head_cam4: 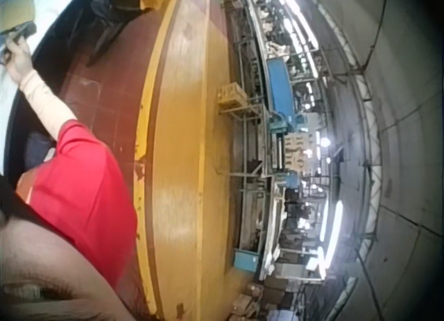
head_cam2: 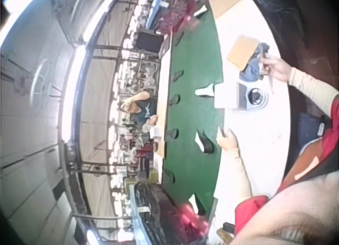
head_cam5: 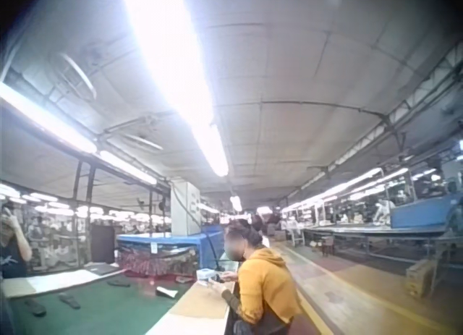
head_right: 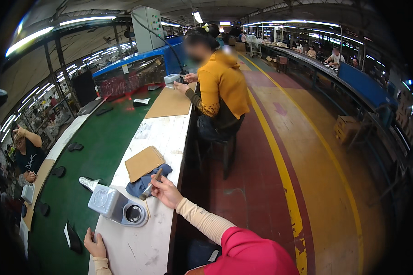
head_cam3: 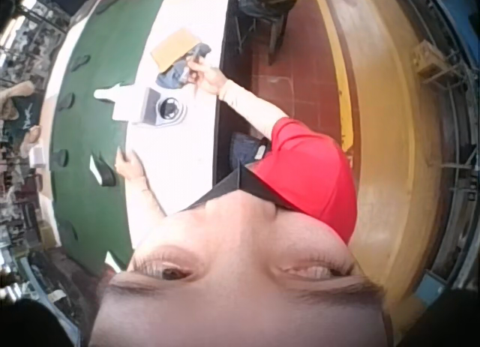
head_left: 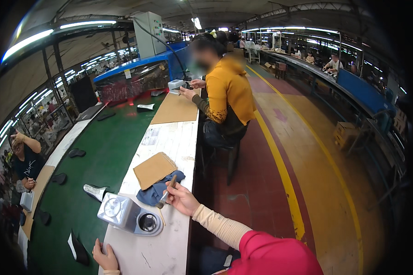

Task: The person uses a paintbrush to apply white paint to the inner surface of black shoe parts at a factory workbench. They repeatedly dip the brush into a paint container, paint the curved interior of each part, and place the finished pieces on the table.

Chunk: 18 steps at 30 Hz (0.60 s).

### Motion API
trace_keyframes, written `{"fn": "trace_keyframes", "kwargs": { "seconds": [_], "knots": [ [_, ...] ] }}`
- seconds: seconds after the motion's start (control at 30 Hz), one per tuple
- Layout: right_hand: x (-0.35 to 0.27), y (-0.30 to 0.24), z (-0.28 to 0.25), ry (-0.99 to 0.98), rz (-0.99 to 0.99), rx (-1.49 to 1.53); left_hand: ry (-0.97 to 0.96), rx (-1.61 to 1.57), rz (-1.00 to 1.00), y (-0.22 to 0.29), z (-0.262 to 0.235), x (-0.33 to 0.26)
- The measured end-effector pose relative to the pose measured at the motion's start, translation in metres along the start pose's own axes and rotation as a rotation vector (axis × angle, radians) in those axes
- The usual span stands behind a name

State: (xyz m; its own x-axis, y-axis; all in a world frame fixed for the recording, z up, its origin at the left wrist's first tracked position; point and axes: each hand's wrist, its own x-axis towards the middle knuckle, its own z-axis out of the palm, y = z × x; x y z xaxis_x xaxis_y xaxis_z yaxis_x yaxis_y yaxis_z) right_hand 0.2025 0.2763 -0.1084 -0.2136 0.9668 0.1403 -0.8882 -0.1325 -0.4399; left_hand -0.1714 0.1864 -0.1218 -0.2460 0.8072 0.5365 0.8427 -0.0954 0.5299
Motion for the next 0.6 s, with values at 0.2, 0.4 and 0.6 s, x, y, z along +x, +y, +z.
{"fn": "trace_keyframes", "kwargs": {
  "seconds": [0.2,0.4,0.6],
  "knots": [
    [-0.001,0.001,0.0,0.029,-0.013,-0.019,0.039,-0.049,0.053,0.013,-0.003,-0.004],
    [0.0,0.002,0.001,0.055,-0.014,-0.034,0.075,-0.041,0.024,0.021,-0.012,-0.006],
    [0.001,0.003,-0.004,0.018,-0.013,0.013,0.078,-0.113,-0.005,0.024,-0.013,-0.013]
  ]
}}
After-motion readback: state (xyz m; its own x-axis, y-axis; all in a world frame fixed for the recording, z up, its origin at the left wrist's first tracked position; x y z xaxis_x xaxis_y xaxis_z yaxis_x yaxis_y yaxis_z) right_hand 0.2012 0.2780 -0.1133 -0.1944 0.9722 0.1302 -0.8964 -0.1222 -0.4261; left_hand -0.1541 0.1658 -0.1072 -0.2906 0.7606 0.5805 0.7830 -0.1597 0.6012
